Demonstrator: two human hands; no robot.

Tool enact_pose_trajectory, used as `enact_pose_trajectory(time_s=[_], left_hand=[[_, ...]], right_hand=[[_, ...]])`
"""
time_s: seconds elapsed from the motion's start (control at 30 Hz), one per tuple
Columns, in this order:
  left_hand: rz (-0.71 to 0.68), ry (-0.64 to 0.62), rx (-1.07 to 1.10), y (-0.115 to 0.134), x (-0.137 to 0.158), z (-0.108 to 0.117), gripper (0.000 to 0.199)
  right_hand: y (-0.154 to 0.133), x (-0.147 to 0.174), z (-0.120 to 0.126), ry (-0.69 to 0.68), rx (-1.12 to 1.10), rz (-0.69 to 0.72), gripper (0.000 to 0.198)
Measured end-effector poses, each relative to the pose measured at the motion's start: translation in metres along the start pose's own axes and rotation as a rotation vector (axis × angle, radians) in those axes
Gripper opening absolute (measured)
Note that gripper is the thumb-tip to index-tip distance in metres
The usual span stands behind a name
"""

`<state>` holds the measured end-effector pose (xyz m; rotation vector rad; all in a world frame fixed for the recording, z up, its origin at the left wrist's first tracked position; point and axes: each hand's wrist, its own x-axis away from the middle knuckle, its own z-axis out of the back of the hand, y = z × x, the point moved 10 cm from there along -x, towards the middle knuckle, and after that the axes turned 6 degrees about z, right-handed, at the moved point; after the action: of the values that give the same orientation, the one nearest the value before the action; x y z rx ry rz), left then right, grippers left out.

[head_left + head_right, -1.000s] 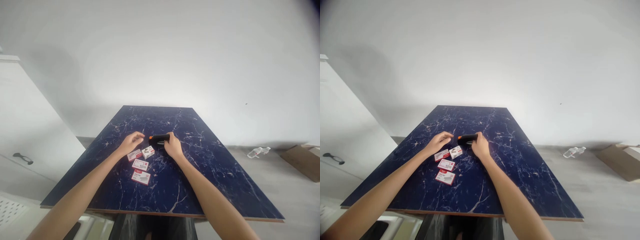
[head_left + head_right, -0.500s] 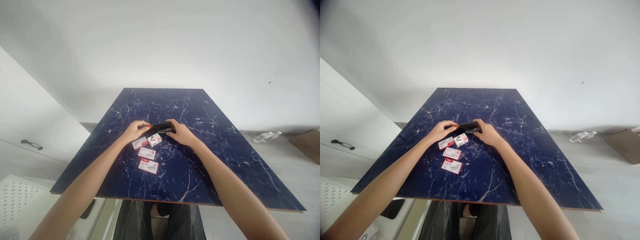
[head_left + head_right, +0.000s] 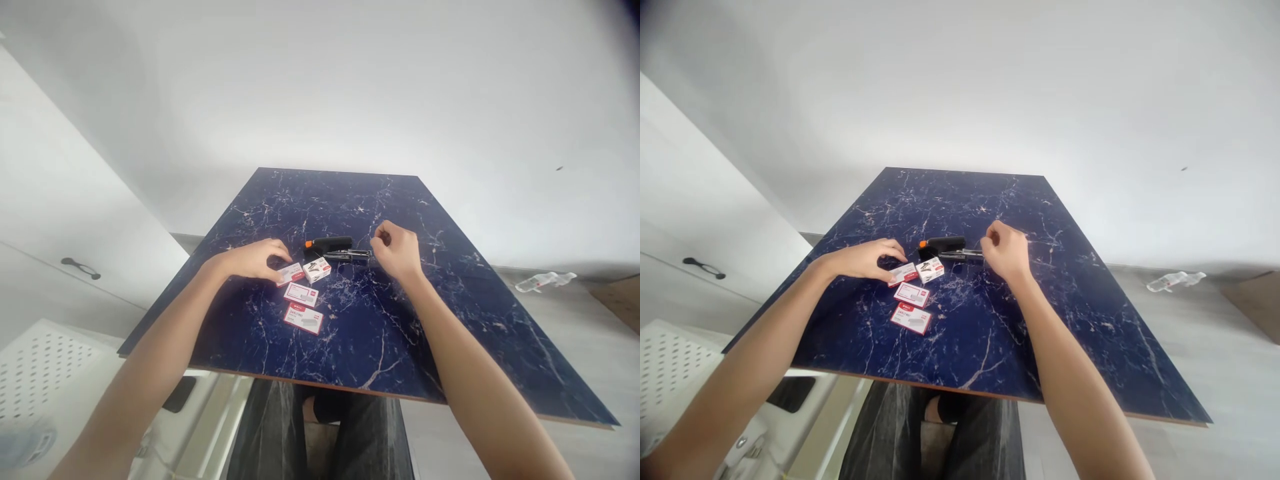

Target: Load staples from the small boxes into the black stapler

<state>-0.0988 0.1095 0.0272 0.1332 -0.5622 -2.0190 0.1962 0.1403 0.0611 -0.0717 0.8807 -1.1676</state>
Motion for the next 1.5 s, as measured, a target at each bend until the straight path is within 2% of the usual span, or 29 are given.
enact_pose_trajectory(time_s=[0.1, 0.2, 0.33, 0.43, 0.5, 0.63, 0.67, 0.8, 0.93, 1.17, 1.37, 1.5], left_hand=[[-0.005, -0.024, 0.03, 0.002, -0.001, -0.003, 0.033], [-0.024, -0.046, 0.116, 0.008, 0.0, -0.007, 0.028], [-0.002, -0.084, 0.289, 0.009, -0.002, -0.014, 0.025], [-0.003, 0.039, 0.457, 0.003, -0.004, -0.008, 0.029], [-0.006, 0.163, 0.469, -0.001, 0.002, -0.005, 0.031], [0.081, 0.437, 0.214, -0.006, 0.039, -0.009, 0.035], [0.098, 0.465, 0.137, -0.004, 0.049, -0.014, 0.037], [0.118, 0.492, -0.031, 0.013, 0.074, -0.034, 0.037], [0.072, 0.511, -0.091, 0.028, 0.074, -0.036, 0.05], [0.045, 0.501, 0.014, 0.025, 0.056, -0.039, 0.061], [0.036, 0.524, 0.338, 0.028, 0.065, -0.03, 0.049], [0.038, 0.627, 0.45, 0.04, 0.073, -0.021, 0.045]], right_hand=[[-0.026, 0.009, -0.009, -0.024, -0.062, 0.061, 0.01], [-0.054, 0.024, -0.021, -0.08, -0.161, 0.136, 0.012], [-0.101, 0.051, -0.04, -0.203, -0.277, 0.351, 0.02], [-0.127, 0.068, -0.049, -0.265, -0.3, 0.491, 0.033], [-0.135, 0.075, -0.05, -0.27, -0.278, 0.537, 0.039], [-0.137, 0.083, -0.05, -0.243, -0.226, 0.54, 0.036], [-0.136, 0.085, -0.049, -0.233, -0.22, 0.529, 0.034], [-0.13, 0.091, -0.049, -0.204, -0.204, 0.484, 0.027], [-0.125, 0.095, -0.048, -0.185, -0.172, 0.446, 0.026], [-0.128, 0.097, -0.059, -0.218, -0.138, 0.516, 0.038], [-0.128, 0.097, -0.058, -0.197, -0.106, 0.534, 0.038], [-0.127, 0.093, -0.048, -0.154, -0.258, 0.471, 0.052]])
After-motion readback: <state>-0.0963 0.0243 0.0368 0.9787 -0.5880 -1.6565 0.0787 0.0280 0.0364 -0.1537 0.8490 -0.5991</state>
